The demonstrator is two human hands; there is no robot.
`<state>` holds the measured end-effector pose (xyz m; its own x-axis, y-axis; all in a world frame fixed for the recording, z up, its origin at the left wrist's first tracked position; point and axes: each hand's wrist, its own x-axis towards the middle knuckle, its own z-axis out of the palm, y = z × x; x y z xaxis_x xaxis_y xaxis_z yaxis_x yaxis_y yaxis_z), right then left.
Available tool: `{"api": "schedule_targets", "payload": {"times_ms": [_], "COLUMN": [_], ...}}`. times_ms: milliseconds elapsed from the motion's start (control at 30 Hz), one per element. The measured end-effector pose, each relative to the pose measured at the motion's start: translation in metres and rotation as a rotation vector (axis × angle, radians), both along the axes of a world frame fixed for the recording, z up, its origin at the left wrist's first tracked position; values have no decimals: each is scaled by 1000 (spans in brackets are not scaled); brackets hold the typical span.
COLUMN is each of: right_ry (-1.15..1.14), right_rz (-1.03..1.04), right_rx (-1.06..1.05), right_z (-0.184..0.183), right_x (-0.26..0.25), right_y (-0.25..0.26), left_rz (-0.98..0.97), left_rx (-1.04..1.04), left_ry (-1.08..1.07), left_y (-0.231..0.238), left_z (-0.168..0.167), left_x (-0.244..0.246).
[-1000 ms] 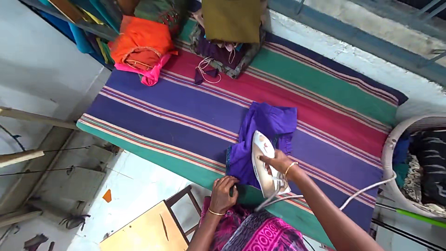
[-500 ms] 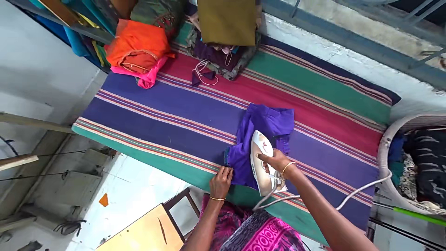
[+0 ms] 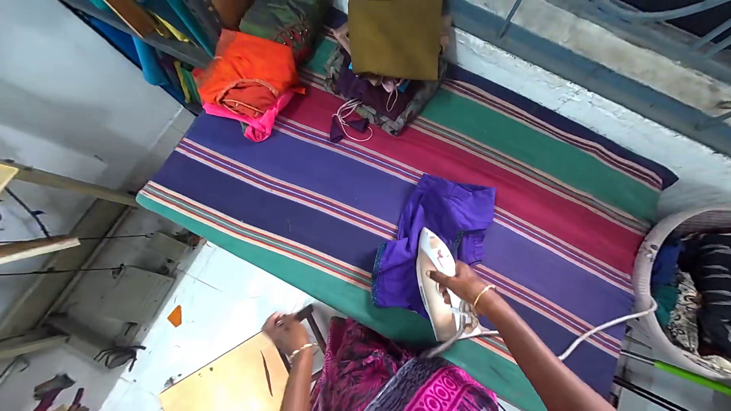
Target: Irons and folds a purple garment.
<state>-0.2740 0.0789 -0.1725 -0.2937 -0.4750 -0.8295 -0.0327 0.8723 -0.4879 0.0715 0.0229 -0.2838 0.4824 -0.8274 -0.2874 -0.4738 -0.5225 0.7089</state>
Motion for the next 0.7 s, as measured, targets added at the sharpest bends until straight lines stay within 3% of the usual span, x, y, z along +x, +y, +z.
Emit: {"api": "schedule_targets", "payload": {"times_ms": [33, 67, 167, 267, 367, 467, 567, 700], "right_ry": [-15, -27, 8, 46, 47, 68, 35, 123], "right_rz": [1, -11, -46, -132, -100, 32, 30, 21], "right_rx": [11, 14, 4, -19, -46, -27, 44, -12], "right_z": [-4, -3, 1, -5, -3, -1, -3, -5], "right_x": [-1, -4, -21, -35, -28, -5, 4, -21], "right_y": [5, 4, -18, -43, -41, -8, 5, -19], "left_rz": [112, 95, -444, -986, -1201, -1280, -1375, -1403], "left_rx": [-42, -110, -266, -454, -724, -545, -319, -281], "left_ry": [-44, -89, -182, -262, -253, -289, -354, -409], "left_y": [-5, -8, 0, 15, 24, 24, 25, 28], "left_z": [-1, 0, 9, -6, -20, -22, -26, -29], "left_x": [12, 16, -17, -93, -155, -176, -168, -165]}}
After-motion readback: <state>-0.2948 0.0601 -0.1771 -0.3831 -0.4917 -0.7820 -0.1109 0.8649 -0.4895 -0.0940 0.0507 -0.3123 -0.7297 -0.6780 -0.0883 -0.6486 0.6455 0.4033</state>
